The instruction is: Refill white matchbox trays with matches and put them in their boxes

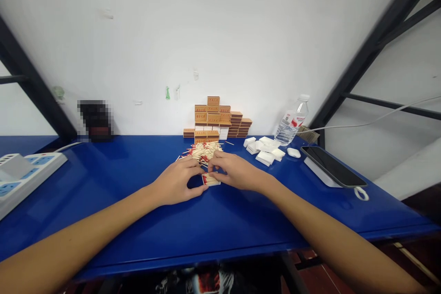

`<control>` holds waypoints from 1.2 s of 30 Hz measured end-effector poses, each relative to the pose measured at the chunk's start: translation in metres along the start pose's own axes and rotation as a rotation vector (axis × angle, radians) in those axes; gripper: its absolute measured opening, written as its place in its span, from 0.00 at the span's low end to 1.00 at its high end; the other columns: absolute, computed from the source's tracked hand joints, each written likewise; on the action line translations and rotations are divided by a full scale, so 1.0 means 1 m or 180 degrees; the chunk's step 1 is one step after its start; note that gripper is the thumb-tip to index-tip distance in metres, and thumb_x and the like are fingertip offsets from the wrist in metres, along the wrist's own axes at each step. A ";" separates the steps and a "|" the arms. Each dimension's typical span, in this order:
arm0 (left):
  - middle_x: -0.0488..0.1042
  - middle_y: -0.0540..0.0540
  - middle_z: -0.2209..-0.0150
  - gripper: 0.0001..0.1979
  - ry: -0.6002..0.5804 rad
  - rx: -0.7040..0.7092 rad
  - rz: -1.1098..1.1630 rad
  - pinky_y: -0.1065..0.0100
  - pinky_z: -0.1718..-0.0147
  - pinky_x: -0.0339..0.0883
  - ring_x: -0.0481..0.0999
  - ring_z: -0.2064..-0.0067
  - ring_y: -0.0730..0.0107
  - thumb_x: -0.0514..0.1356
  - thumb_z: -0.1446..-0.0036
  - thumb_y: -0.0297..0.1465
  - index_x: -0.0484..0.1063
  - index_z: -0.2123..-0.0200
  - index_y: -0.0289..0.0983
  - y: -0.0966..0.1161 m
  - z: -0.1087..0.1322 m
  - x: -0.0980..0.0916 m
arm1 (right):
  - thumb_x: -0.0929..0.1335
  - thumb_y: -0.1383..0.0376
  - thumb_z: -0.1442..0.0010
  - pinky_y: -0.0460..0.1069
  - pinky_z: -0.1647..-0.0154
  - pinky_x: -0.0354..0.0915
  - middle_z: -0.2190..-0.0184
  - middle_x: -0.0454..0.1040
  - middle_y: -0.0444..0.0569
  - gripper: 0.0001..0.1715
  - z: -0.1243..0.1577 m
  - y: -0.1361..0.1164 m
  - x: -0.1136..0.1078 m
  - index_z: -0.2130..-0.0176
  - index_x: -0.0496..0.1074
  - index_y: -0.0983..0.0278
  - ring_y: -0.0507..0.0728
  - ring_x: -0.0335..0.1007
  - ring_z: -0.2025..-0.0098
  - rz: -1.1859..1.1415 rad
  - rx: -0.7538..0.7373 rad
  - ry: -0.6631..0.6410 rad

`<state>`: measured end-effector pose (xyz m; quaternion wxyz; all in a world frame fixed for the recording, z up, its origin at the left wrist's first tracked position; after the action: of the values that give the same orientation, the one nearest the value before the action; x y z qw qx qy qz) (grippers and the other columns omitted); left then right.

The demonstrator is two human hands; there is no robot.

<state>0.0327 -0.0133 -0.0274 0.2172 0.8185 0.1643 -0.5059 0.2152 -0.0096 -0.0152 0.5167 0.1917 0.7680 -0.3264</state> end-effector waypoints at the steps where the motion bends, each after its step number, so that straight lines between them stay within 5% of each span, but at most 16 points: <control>1: 0.78 0.44 0.59 0.13 0.0003 -0.0003 -0.0005 0.58 0.53 0.71 0.77 0.55 0.59 0.63 0.37 0.40 0.78 0.53 0.40 0.000 0.000 0.000 | 0.70 0.70 0.33 0.48 0.60 0.60 0.61 0.70 0.48 0.03 0.000 0.000 -0.001 0.58 0.75 0.63 0.55 0.66 0.60 -0.0017 -0.0015 -0.0024; 11: 0.78 0.44 0.59 0.13 0.0036 -0.0032 0.0004 0.57 0.52 0.71 0.77 0.55 0.59 0.64 0.37 0.40 0.79 0.54 0.40 -0.001 -0.001 -0.001 | 0.69 0.68 0.32 0.48 0.62 0.60 0.66 0.70 0.47 0.07 0.001 -0.001 -0.014 0.59 0.79 0.63 0.54 0.65 0.64 -0.0152 -0.0168 0.0043; 17: 0.78 0.44 0.60 0.14 0.0135 0.0155 0.0282 0.58 0.53 0.71 0.77 0.56 0.60 0.63 0.36 0.41 0.78 0.53 0.40 0.006 -0.001 -0.004 | 0.67 0.66 0.33 0.49 0.63 0.60 0.67 0.75 0.50 0.09 -0.002 0.083 -0.034 0.62 0.78 0.66 0.56 0.68 0.65 0.0488 0.1140 0.0876; 22: 0.78 0.44 0.59 0.13 0.0074 0.0085 0.0441 0.58 0.53 0.72 0.76 0.55 0.60 0.65 0.37 0.40 0.79 0.54 0.40 0.005 -0.002 -0.003 | 0.70 0.65 0.35 0.51 0.57 0.62 0.61 0.77 0.54 0.07 -0.007 0.134 -0.028 0.61 0.79 0.66 0.59 0.70 0.58 0.1071 0.1543 0.0596; 31: 0.78 0.43 0.59 0.13 0.0082 -0.0078 0.0261 0.56 0.51 0.71 0.76 0.55 0.58 0.65 0.38 0.40 0.79 0.55 0.39 0.002 -0.003 -0.002 | 0.62 0.67 0.29 0.59 0.48 0.61 0.55 0.75 0.71 0.17 -0.015 0.127 -0.013 0.57 0.77 0.75 0.70 0.66 0.50 0.1920 0.1427 0.0157; 36: 0.78 0.43 0.60 0.14 0.0144 -0.0124 0.0049 0.54 0.51 0.70 0.76 0.55 0.57 0.64 0.38 0.42 0.79 0.56 0.39 -0.002 -0.003 -0.003 | 0.60 0.67 0.28 0.61 0.50 0.60 0.56 0.73 0.70 0.17 -0.007 0.093 -0.031 0.58 0.75 0.73 0.70 0.63 0.51 0.1656 0.1090 0.0476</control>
<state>0.0323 -0.0100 -0.0240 0.2332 0.8265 0.1727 -0.4823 0.2815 0.0623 -0.0133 0.4851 0.4894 0.6629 -0.2928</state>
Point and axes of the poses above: each hand's wrist, its own z-axis away from the middle knuckle, its own x-axis out of the palm, y = z × x, the point moved 4 cm from there along -z, towards the middle knuckle
